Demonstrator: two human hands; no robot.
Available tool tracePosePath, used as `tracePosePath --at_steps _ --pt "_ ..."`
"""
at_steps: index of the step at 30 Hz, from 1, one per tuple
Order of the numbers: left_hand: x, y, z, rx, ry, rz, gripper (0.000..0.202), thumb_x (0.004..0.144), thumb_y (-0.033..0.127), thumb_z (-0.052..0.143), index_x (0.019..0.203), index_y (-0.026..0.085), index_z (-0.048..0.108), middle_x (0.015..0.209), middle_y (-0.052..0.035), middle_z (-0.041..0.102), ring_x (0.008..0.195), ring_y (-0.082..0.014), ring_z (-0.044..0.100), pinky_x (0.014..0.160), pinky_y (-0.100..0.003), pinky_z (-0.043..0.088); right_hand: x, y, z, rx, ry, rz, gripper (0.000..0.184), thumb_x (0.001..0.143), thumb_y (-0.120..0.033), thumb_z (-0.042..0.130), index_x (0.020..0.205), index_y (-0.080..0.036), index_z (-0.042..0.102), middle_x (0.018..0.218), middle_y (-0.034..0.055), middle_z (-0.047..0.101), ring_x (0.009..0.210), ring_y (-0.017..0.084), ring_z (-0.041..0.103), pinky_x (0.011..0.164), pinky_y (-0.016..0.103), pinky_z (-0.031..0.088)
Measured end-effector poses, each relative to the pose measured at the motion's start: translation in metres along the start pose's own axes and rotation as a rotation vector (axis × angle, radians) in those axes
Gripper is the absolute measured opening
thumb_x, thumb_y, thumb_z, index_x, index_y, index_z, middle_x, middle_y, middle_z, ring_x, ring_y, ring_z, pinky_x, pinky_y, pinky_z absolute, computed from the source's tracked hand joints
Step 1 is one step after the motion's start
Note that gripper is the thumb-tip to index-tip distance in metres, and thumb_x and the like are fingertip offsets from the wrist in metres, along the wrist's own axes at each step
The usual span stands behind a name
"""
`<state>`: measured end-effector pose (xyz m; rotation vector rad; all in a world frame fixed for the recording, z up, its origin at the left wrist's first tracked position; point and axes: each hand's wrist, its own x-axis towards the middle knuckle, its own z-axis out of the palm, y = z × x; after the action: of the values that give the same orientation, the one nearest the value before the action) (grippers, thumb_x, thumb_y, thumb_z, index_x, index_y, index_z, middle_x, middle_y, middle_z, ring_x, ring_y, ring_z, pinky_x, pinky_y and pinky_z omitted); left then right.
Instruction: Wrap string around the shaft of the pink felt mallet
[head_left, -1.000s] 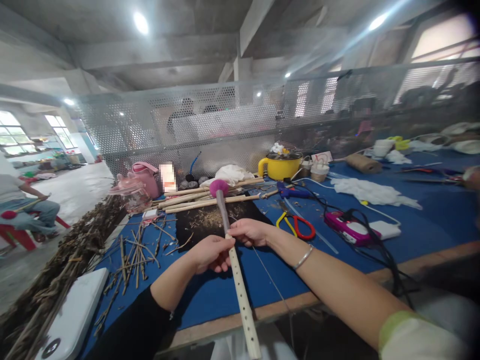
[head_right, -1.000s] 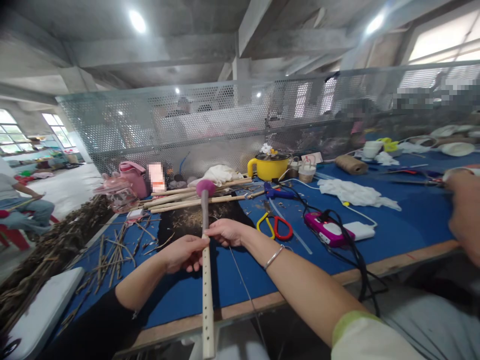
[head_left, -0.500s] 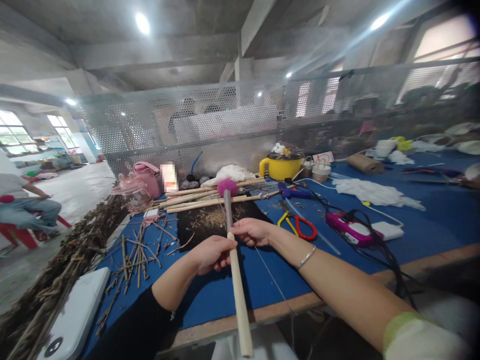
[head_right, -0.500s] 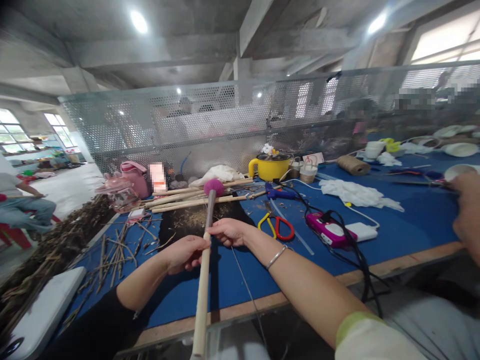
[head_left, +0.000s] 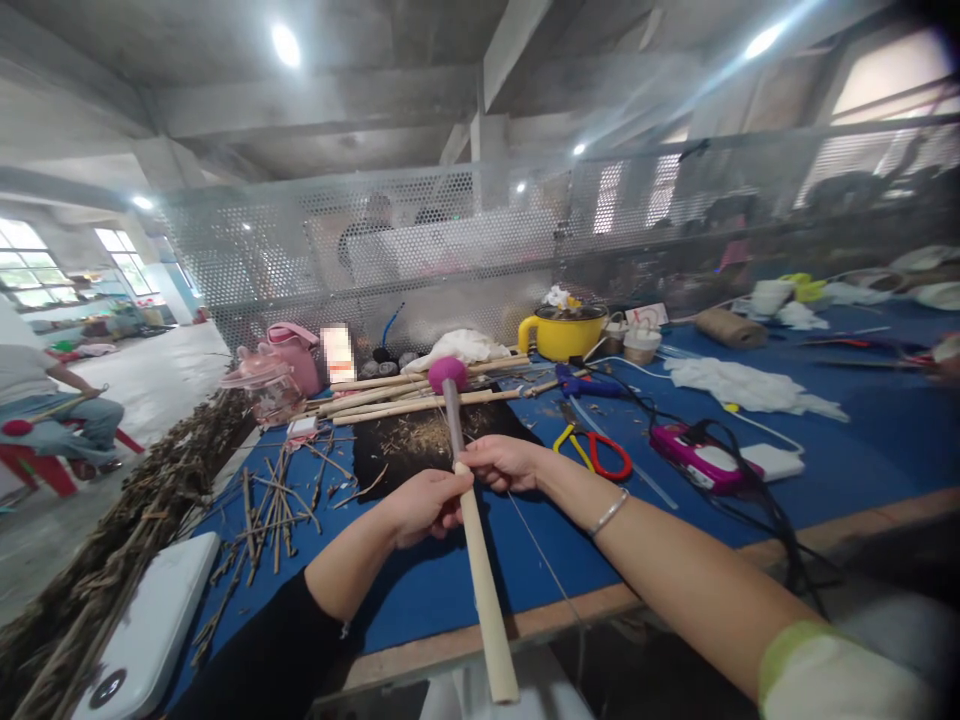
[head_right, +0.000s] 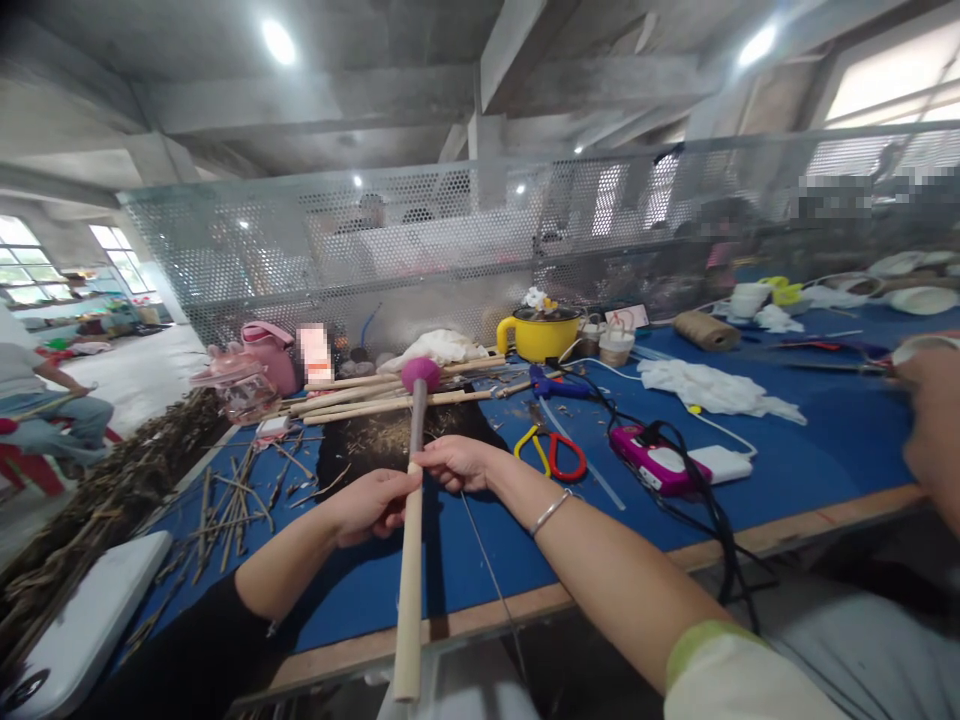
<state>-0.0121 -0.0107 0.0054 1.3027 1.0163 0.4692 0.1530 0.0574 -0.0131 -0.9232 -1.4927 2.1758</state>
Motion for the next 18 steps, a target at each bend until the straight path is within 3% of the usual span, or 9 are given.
tracePosePath --at_steps 2,6,8,12,18 --pt "0.0 -0.001 -0.002 0.105 0.026 -0.039 0.047 0.07 0.06 0.048 0.055 0.015 0.047 0.044 0.004 0.042 0.034 -0.004 0.027 0.036 -0.02 0.014 0.0 0.001 0.002 -0.046 0.042 0.001 0.034 0.065 -0.038 0.07 0.066 -0.015 0.045 0.039 -0.0124 0.026 0.032 0.001 0.014 0.03 0.014 0.012" --pt "-0.001 -0.004 -0.004 0.451 0.281 0.041 0.053 0.068 0.065 0.046 0.051 0.015 0.05 0.042 0.0001 0.048 0.037 -0.0078 0.038 0.04 -0.023 0.024 0.001 0.001 0.009 -0.137 0.126 -0.001 0.033 0.065 -0.04 0.068 0.065 -0.015 0.047 0.036 -0.011 0.031 0.03 0.002 0.017 0.029 0.015 0.014" --pt "0.0 -0.005 -0.004 0.53 0.35 0.079 0.055 0.064 0.067 0.049 0.051 0.014 0.051 0.042 -0.0002 0.049 0.04 -0.0089 0.04 0.042 -0.023 0.026 0.001 0.001 0.011 -0.165 0.139 -0.008 0.033 0.066 -0.041 0.068 0.065 -0.015 0.047 0.036 -0.0108 0.031 0.03 0.002 0.018 0.029 0.015 0.014" --pt "0.001 -0.005 -0.003 0.491 0.348 0.073 0.05 0.063 0.062 0.054 0.05 0.015 0.049 0.042 0.0015 0.047 0.037 -0.0065 0.036 0.04 -0.022 0.024 0.002 0.001 0.01 -0.17 0.143 -0.008 0.034 0.065 -0.042 0.068 0.064 -0.015 0.046 0.035 -0.0117 0.028 0.03 0.002 0.016 0.029 0.015 0.013" --pt "0.003 -0.002 0.001 0.139 0.215 0.059 0.042 0.072 0.054 0.05 0.053 0.018 0.04 0.038 0.007 0.031 0.031 -0.0041 0.024 0.035 -0.021 0.016 0.001 0.0 0.002 -0.009 0.049 -0.004 0.034 0.065 -0.038 0.07 0.068 -0.016 0.044 0.042 -0.0123 0.028 0.033 0.0 0.014 0.031 0.013 0.009"
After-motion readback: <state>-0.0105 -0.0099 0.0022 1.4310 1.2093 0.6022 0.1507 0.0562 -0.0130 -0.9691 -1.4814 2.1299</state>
